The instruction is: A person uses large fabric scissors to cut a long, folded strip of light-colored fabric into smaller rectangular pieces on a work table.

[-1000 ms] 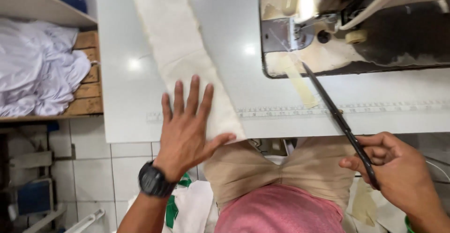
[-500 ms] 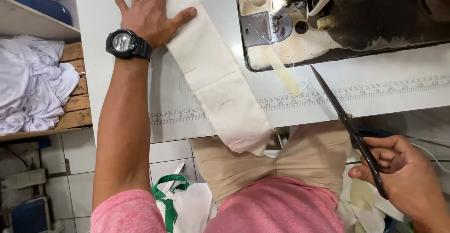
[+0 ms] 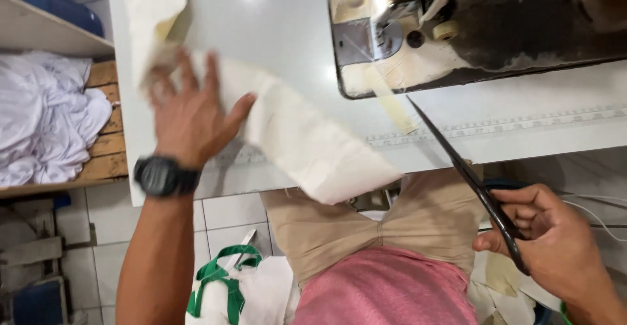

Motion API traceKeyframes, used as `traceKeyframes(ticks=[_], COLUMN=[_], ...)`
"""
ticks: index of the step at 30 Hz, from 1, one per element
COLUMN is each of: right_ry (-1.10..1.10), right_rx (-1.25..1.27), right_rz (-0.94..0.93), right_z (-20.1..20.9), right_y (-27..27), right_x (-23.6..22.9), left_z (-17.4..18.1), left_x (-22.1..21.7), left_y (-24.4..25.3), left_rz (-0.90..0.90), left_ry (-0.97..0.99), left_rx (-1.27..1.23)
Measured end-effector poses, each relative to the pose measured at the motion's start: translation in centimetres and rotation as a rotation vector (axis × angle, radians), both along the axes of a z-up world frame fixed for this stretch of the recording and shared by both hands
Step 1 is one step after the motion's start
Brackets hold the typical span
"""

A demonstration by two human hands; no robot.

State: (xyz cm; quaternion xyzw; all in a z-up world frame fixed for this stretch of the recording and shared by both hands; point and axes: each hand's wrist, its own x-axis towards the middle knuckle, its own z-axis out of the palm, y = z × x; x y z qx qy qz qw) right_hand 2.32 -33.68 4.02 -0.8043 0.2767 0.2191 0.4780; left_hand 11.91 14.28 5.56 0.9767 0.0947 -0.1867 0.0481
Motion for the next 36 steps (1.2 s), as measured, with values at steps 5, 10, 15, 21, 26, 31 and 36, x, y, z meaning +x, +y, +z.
traceKeyframes(ticks=[5,10,15,21,26,31,36], right_ry=[-0.063,-0.027,0.03,0.081,0.13,0.069,0.215], right_rx=[0.054,0.078,0.06,0.022,0.069,0.346,0.415], right_rz=[0.06,0.049,0.033,-0.047,0.01,-0.126,-0.322], right_z=[-2.7,-0.5,-0.4,1.5,0.3,-4.8,-3.6], right_y=[-2.2,-0.3,-1.0,0.5,0.2,-4.3,-4.3], right_x=[-0.4,0.0,-0.5,-0.4,-1.3,-5.7,-7.2], left_z=[-4.8,-6.5,-5.2,-6.4,-7.1,-7.1,-7.0], left_x=[-5.7,-5.9,-6.5,-7.9,-7.8,-8.7,-10.5], left_y=[-1.1,-0.1,-0.1,-2.4,-4.3,-9.4,-13.0], left_rz=[-0.512,-0.496,-0.609,-0.336,-0.834,-0.679,-0.569], left_ry=[-0.443,-0.438,-0.597,-0.4,-0.606,-0.486,-0.502], left_rx=[-0.701,-0.093,-0.165,-0.063,-0.227,-0.113,0.071])
